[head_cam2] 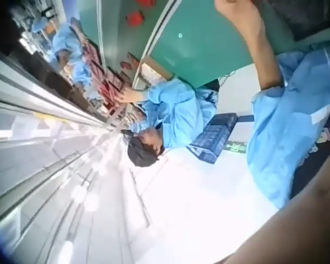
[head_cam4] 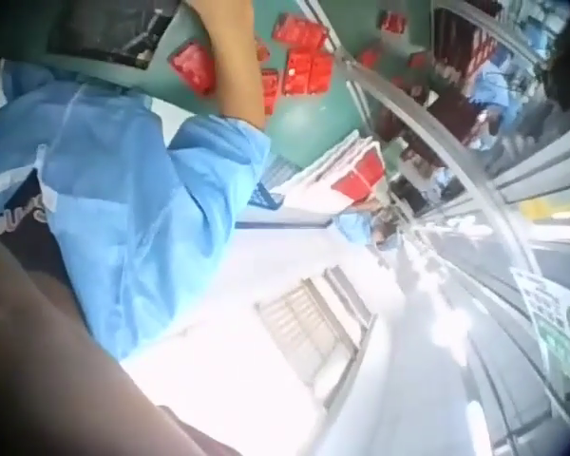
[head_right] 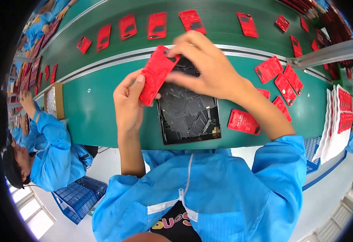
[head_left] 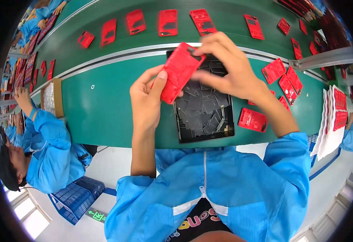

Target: The person assembles electronic components into red plastic housings by hand, placing the components into the housings one by one.

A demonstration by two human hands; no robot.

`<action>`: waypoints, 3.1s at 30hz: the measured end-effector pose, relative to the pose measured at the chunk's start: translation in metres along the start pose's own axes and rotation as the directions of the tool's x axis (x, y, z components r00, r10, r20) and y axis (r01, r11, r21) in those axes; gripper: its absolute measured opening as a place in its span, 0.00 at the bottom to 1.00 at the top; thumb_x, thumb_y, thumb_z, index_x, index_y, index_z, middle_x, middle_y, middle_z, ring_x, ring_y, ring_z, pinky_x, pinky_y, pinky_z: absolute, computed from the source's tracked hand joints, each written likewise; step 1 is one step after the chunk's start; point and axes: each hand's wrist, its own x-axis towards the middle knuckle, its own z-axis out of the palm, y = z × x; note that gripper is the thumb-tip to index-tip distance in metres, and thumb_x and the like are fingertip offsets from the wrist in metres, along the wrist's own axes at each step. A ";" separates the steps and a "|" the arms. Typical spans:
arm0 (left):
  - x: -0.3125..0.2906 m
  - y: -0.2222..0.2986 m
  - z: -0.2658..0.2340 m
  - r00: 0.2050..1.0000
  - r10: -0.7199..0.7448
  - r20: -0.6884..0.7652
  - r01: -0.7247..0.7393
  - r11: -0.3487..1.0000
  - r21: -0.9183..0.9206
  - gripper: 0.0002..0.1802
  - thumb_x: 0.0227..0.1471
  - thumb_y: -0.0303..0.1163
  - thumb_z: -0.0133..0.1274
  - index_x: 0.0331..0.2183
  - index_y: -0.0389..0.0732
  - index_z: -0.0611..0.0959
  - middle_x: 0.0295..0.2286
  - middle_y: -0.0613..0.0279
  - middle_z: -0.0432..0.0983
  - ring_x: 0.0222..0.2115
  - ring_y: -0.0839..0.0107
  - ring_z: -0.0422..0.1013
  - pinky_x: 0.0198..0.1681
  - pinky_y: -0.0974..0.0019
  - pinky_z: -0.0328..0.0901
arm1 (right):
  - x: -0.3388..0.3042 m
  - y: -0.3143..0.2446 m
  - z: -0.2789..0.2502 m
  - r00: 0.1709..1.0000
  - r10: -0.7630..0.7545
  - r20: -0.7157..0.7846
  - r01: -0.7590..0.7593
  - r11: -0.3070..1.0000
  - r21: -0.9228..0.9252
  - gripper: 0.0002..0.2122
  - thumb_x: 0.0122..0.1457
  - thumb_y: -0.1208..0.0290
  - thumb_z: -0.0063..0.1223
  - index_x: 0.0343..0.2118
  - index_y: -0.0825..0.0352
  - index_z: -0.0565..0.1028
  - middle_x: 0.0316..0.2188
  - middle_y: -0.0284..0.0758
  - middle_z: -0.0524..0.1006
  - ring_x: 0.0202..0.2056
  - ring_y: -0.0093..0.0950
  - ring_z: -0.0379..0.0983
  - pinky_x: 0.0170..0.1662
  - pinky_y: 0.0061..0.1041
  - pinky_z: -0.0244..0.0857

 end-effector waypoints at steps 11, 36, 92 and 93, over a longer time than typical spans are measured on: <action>-0.020 -0.003 -0.006 0.997 -0.072 0.008 0.072 0.969 -0.238 0.15 0.67 0.28 0.44 0.51 0.31 0.65 0.44 0.37 0.77 0.42 0.49 0.80 0.39 0.55 0.79 | -0.005 0.028 0.027 0.913 0.320 0.252 -0.183 0.875 -0.449 0.09 0.60 0.68 0.57 0.38 0.68 0.79 0.21 0.45 0.77 0.26 0.45 0.77 0.30 0.42 0.70; -0.036 -0.017 -0.034 0.982 0.055 -0.182 -0.106 0.952 -0.286 0.10 0.61 0.28 0.56 0.43 0.35 0.82 0.38 0.59 0.82 0.36 0.70 0.77 0.41 0.63 0.71 | -0.019 0.040 0.025 0.964 0.246 0.102 -0.200 0.922 -0.332 0.08 0.58 0.75 0.57 0.39 0.65 0.83 0.17 0.38 0.77 0.21 0.31 0.78 0.27 0.30 0.70; -0.048 -0.005 0.017 0.987 0.162 -0.018 -0.163 0.965 -0.205 0.23 0.62 0.19 0.52 0.57 0.28 0.71 0.43 0.50 0.81 0.40 0.72 0.79 0.44 0.68 0.76 | -0.033 -0.084 0.051 0.673 0.717 -0.179 -0.415 0.567 0.711 0.07 0.58 0.87 0.59 0.39 0.73 0.83 0.30 0.33 0.76 0.27 0.17 0.76 0.30 0.14 0.69; -0.048 -0.006 0.015 0.988 0.156 -0.015 -0.156 0.970 -0.186 0.23 0.62 0.19 0.52 0.57 0.28 0.71 0.42 0.50 0.82 0.40 0.72 0.79 0.44 0.67 0.76 | -0.033 -0.083 0.052 0.692 0.693 -0.203 -0.398 0.601 0.693 0.07 0.57 0.86 0.60 0.38 0.72 0.83 0.30 0.32 0.76 0.27 0.16 0.75 0.29 0.14 0.68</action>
